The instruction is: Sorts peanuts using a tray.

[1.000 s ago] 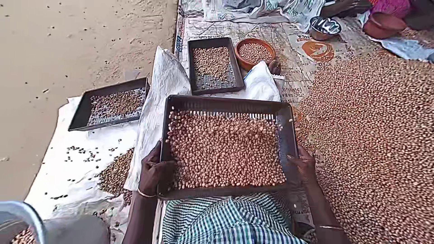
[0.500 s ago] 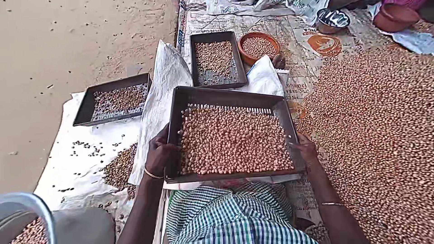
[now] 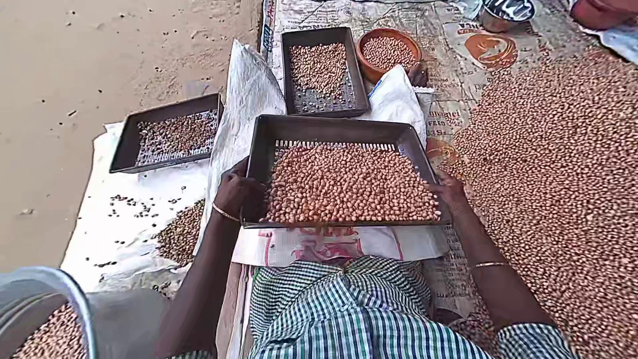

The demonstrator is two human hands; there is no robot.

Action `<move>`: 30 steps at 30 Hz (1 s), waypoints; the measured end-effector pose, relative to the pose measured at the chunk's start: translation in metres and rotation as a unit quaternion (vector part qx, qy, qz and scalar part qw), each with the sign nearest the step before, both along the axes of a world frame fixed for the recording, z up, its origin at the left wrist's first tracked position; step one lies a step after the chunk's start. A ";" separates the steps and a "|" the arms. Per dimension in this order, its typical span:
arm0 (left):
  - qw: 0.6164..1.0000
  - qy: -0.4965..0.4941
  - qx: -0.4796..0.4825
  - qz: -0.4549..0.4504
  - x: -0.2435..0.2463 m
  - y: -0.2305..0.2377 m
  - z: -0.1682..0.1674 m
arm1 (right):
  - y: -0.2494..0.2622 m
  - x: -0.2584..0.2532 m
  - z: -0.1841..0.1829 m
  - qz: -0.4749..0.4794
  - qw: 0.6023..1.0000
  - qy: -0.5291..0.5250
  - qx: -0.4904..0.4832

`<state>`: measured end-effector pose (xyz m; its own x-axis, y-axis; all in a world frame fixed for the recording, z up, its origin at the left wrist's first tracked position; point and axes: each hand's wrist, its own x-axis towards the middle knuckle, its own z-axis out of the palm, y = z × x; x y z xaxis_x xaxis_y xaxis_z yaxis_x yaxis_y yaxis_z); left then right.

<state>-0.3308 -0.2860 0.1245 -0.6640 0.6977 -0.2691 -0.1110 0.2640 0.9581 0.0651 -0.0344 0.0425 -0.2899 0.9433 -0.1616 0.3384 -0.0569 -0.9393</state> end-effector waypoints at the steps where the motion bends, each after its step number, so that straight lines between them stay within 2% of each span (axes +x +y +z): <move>1: 1.000 -0.008 -0.019 0.003 -0.015 0.001 -0.008 | 0.003 -0.011 0.007 0.011 1.000 -0.015 0.000; 4: 1.000 0.011 -0.008 0.014 -0.027 -0.049 -0.044 | -0.043 -0.021 0.023 0.004 0.998 0.024 0.062; 6: 0.998 0.031 0.061 0.015 -0.009 -0.086 -0.065 | -0.089 0.001 0.012 -0.016 0.992 0.067 0.107; 8: 0.993 0.042 0.111 0.004 0.016 -0.091 -0.061 | -0.103 0.025 -0.006 -0.048 0.988 0.094 0.113; 11: 0.996 0.036 0.078 0.000 0.032 -0.036 -0.015 | -0.048 0.033 -0.020 -0.048 0.994 0.085 0.048; 13: 1.000 0.008 0.017 0.009 0.014 0.000 0.005 | -0.003 0.015 -0.008 -0.021 0.999 0.041 0.000; 14: 1.000 0.003 -0.010 0.014 0.000 0.005 0.000 | 0.005 0.003 0.000 -0.010 1.000 0.017 -0.003; 16: 1.000 -0.003 -0.026 0.015 -0.022 -0.018 -0.024 | -0.011 -0.011 0.019 0.010 0.999 -0.002 0.043; 19: 0.998 0.003 0.064 0.013 -0.006 -0.080 -0.064 | -0.084 0.005 0.019 -0.017 0.992 0.054 0.111; 21: 0.992 0.020 0.123 0.008 0.018 -0.088 -0.065 | -0.103 0.027 0.001 -0.051 0.987 0.096 0.117; 24: 0.995 0.019 0.097 -0.005 0.033 -0.042 -0.026 | -0.056 0.037 -0.019 -0.055 0.992 0.108 0.044; 26: 0.999 -0.011 0.041 -0.005 0.016 -0.006 -0.003 | -0.008 0.021 -0.011 -0.016 0.998 0.069 0.002; 28: 1.000 -0.013 -0.018 0.002 -0.012 -0.002 -0.011 | 0.001 -0.003 0.010 0.019 1.000 0.000 0.015; 30: 1.000 -0.010 -0.009 0.009 -0.025 -0.034 -0.037 | -0.030 -0.017 0.029 0.012 0.997 -0.008 0.070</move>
<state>-0.3558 -0.3204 0.0877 -0.6700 0.6811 -0.2952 -0.1348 0.2794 0.9507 0.0479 -0.0641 0.0714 -0.3112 0.9497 -0.0345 0.3534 0.0820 -0.9319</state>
